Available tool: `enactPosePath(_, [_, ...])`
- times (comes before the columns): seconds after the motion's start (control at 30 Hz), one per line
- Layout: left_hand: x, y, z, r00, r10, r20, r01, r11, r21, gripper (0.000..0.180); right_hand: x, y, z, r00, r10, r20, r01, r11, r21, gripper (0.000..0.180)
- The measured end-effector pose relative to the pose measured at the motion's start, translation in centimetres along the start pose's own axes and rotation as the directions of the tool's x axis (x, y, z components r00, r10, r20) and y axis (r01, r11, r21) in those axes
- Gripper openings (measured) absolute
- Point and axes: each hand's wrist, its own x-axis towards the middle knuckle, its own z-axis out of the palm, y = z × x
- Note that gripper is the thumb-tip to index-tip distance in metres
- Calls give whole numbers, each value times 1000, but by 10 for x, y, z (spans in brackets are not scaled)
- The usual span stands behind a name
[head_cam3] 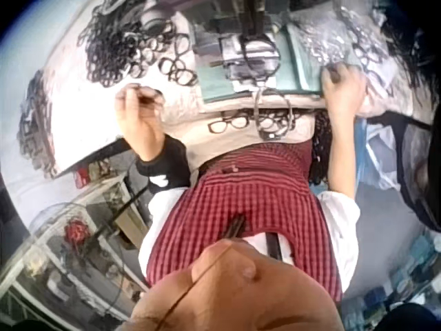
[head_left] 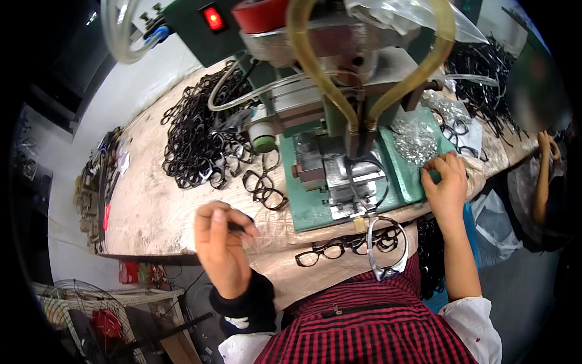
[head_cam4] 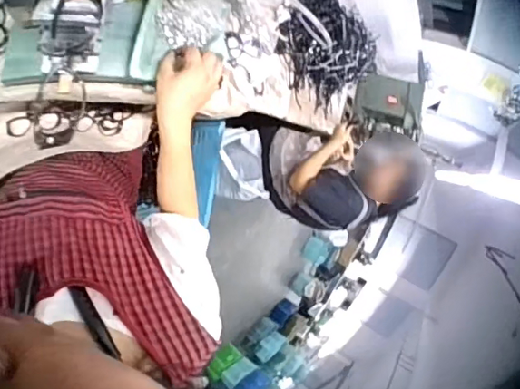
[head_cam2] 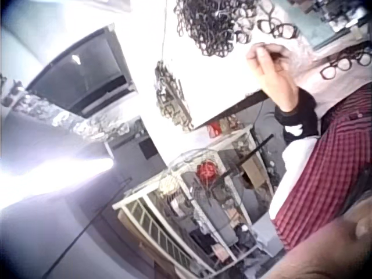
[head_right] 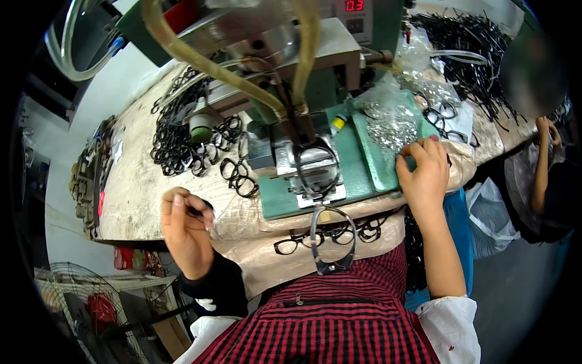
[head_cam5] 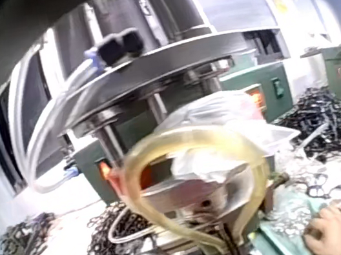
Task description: The person repeatedly picks up black eyeglass frames from a pile, places them into a green press machine, and presses a red button to activate the machine. After each cycle, the person removes the frame and places it on the table. The process is repeated continuously throughout the clip.
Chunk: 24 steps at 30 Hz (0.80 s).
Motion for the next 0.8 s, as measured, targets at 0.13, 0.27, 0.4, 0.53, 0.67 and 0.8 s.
enactPosePath(0.13, [34,-12,-24,945,324,55,-264,649,713,8,1,7,4,996,35,-87,-22,989,147,9])
enactPosePath(0.27, [79,-96,-61,970,232,79,-165,382,909,24,2,10,0,998,65,3,-65,981,181,8])
enactPosePath(0.4, [81,-166,-69,983,186,-5,-60,343,937,39,-2,6,-2,997,65,31,-69,989,130,10])
enactPosePath(0.53, [94,-160,-73,1000,25,13,-26,651,759,31,1,3,6,998,58,17,-58,998,10,11])
enactPosePath(0.67, [67,-123,-71,963,-94,-254,162,951,263,15,-6,-5,3,989,136,-62,-128,983,129,10])
enactPosePath(0.8, [44,-73,-76,970,-167,-175,170,986,0,12,-4,-2,-6,960,276,-35,-243,894,376,10])
